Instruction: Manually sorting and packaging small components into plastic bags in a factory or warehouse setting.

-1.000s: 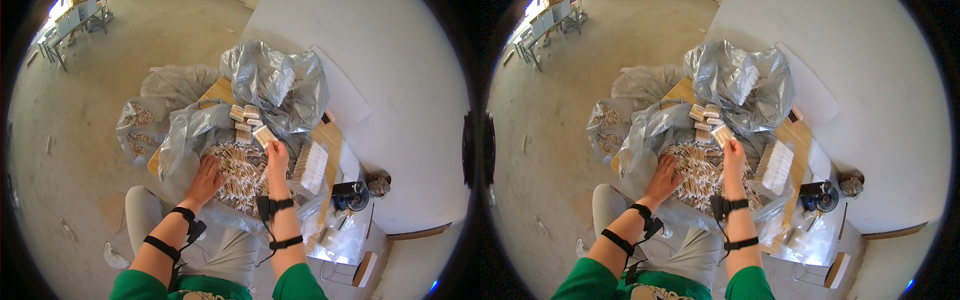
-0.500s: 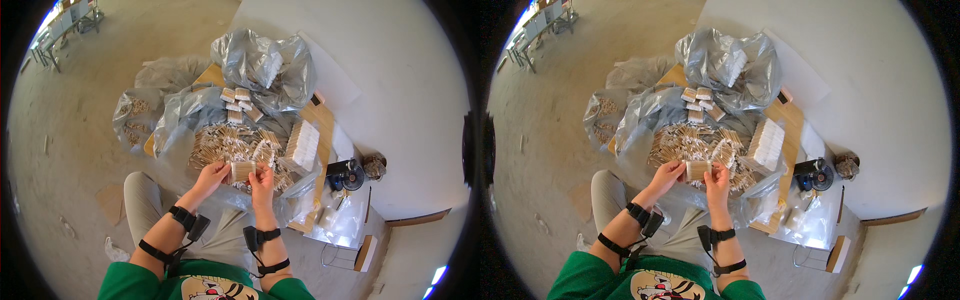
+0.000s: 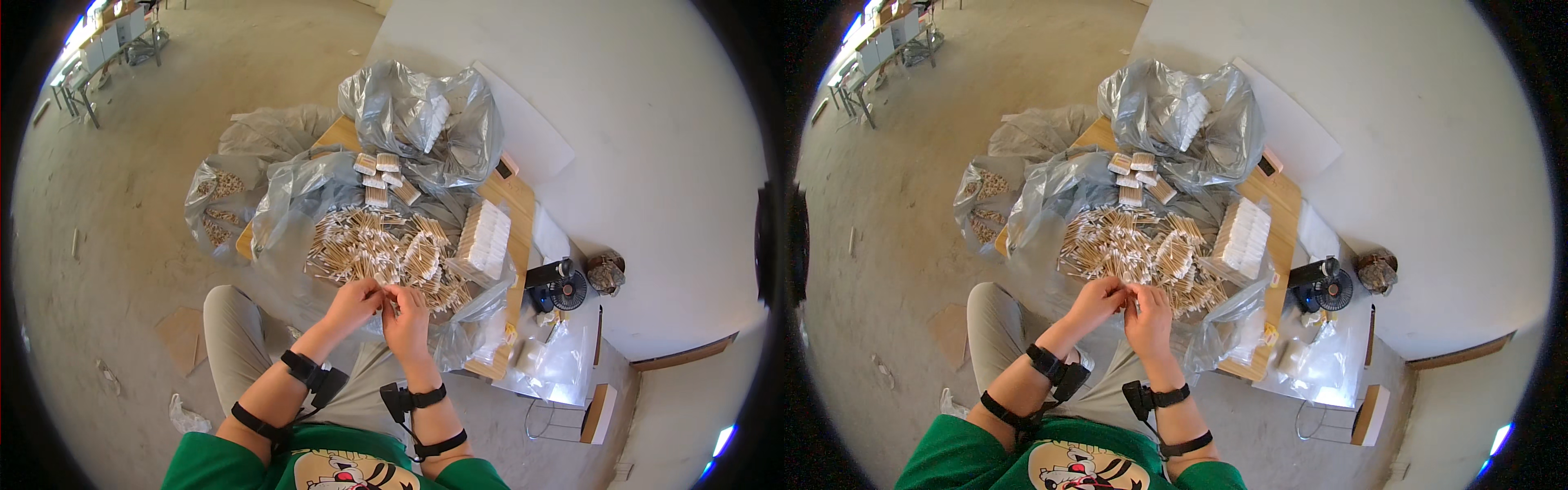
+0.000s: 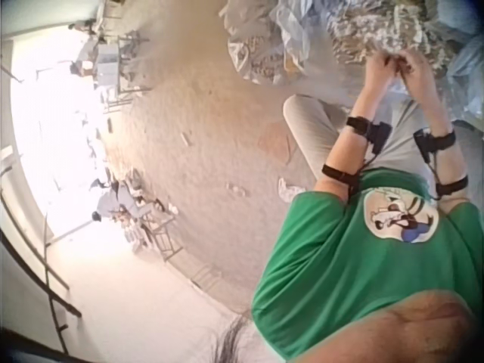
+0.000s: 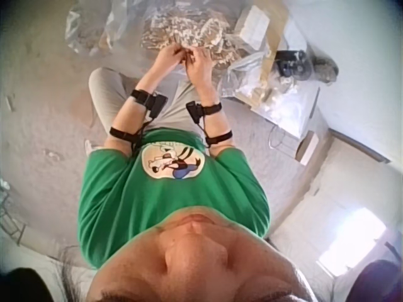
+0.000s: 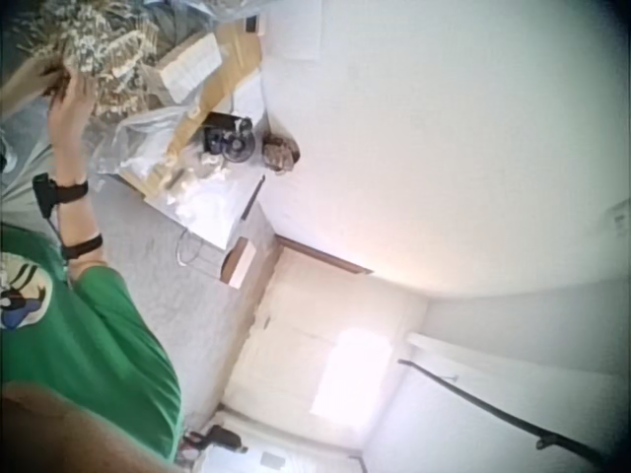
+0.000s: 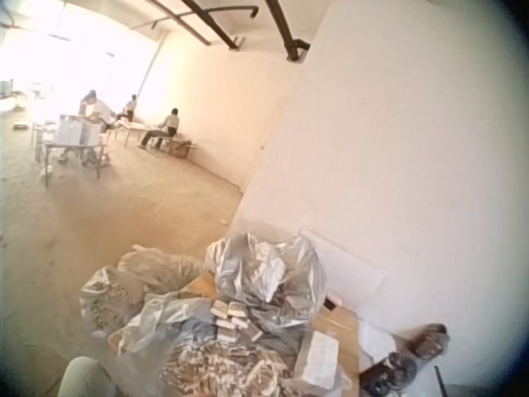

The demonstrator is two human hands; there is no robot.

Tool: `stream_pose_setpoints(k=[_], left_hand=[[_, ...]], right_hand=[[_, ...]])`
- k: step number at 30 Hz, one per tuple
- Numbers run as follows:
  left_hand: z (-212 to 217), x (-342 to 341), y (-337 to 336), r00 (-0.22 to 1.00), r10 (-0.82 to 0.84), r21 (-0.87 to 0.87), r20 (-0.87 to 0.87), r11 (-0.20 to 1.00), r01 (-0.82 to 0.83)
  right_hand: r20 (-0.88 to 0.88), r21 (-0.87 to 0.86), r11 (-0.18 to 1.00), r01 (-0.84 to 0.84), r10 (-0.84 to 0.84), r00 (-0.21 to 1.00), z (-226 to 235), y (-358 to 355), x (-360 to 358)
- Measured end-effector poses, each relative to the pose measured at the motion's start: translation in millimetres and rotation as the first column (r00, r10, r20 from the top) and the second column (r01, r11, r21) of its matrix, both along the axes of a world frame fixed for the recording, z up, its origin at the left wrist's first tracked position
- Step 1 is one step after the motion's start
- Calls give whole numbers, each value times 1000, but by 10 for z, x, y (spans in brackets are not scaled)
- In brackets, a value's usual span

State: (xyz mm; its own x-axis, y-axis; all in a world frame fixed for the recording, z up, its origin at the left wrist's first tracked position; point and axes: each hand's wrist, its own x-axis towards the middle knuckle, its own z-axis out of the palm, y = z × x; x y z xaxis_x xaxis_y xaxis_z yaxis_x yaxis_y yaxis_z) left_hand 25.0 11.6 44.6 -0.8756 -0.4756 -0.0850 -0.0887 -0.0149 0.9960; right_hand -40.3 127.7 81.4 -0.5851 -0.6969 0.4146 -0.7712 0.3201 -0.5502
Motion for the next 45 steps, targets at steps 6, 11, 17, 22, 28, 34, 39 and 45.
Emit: stream_pose_setpoints(k=[6,11,17,22,28,34,39,45], left_hand=[[77,43,47,997,3,-237,-75,971,-21],[34,69,13,991,-50,-400,-124,917,-4],[88,97,-8,982,-24,-420,-189,906,-59],[55,77,-36,986,-31,-448,-163,893,-46],[66,82,-69,970,-84,-528,-227,848,-50],[119,76,-103,951,-20,-448,-308,885,-126],[34,36,-148,952,258,137,-164,962,-237],[28,56,-181,965,201,-141,-170,964,-226]], right_hand=[[143,-53,998,22,-14,990,-15,19,45],[206,-51,998,47,-36,978,-33,17,48],[58,2,998,59,-59,997,-67,45,-86],[107,-19,988,153,-150,983,-22,9,-121],[29,6,1000,-21,21,999,-102,54,-155],[592,-110,943,315,-193,783,-105,48,-164],[902,-365,817,447,193,385,-342,74,-234],[452,-205,959,195,-84,888,-346,57,-360]])
